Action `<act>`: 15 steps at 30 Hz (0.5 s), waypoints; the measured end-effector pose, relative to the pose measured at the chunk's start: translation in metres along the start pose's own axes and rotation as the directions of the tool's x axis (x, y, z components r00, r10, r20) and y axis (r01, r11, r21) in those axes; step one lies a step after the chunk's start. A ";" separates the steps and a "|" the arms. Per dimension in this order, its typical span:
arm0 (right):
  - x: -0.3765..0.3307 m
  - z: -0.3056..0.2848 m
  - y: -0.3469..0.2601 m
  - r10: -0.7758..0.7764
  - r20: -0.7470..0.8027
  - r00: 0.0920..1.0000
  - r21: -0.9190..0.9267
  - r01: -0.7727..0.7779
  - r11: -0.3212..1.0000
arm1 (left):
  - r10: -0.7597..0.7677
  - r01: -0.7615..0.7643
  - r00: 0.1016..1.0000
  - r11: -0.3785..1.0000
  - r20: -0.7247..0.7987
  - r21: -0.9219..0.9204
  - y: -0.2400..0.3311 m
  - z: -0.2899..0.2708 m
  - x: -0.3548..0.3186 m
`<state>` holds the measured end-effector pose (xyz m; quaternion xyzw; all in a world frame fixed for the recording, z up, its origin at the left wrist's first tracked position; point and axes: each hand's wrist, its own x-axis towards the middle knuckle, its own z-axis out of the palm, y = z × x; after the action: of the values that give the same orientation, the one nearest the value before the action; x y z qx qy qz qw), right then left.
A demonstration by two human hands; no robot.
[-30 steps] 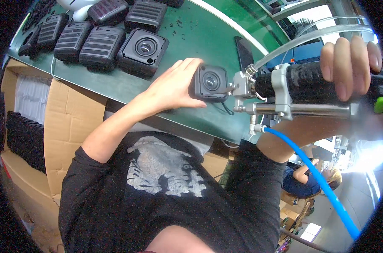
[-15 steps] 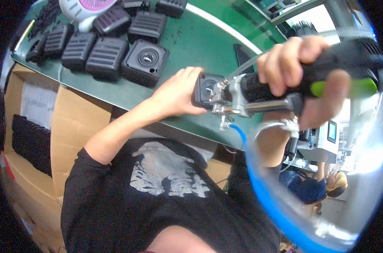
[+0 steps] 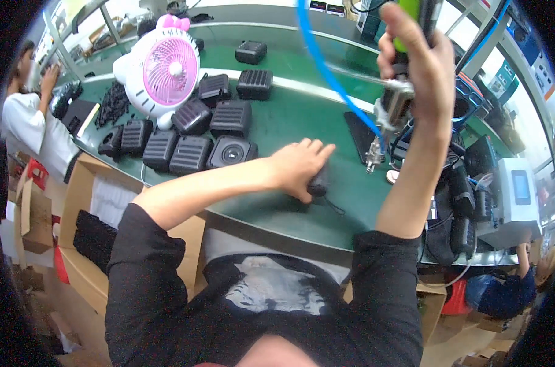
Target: Assembling electronic housings using a pneumatic screwdriver on an assembly line.
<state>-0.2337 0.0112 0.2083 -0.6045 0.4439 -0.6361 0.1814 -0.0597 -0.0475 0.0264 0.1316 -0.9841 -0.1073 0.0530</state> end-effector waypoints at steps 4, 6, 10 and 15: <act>-0.008 -0.003 0.024 -0.018 -0.141 0.990 -0.002 0.018 1.000 | -0.016 0.026 0.987 0.998 -0.160 0.062 -0.048 -0.053 0.028; -0.006 -0.009 0.039 -0.046 -0.161 0.986 -0.023 0.043 0.999 | -0.007 0.020 0.959 0.999 -0.283 0.043 -0.084 -0.066 0.065; 0.007 0.009 0.045 -0.148 -0.119 0.982 -0.025 0.147 0.989 | 0.036 -0.066 0.846 0.997 -0.532 -0.037 -0.152 -0.063 0.161; 0.008 0.019 0.056 -0.153 -0.089 0.984 0.074 0.159 0.984 | 0.018 0.035 0.862 0.995 -0.507 0.094 -0.199 -0.028 0.265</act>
<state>-0.2344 -0.0317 0.1668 -0.6027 0.3763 -0.6903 0.1366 -0.2610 -0.3123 0.0289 0.1620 -0.9389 -0.0197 0.3029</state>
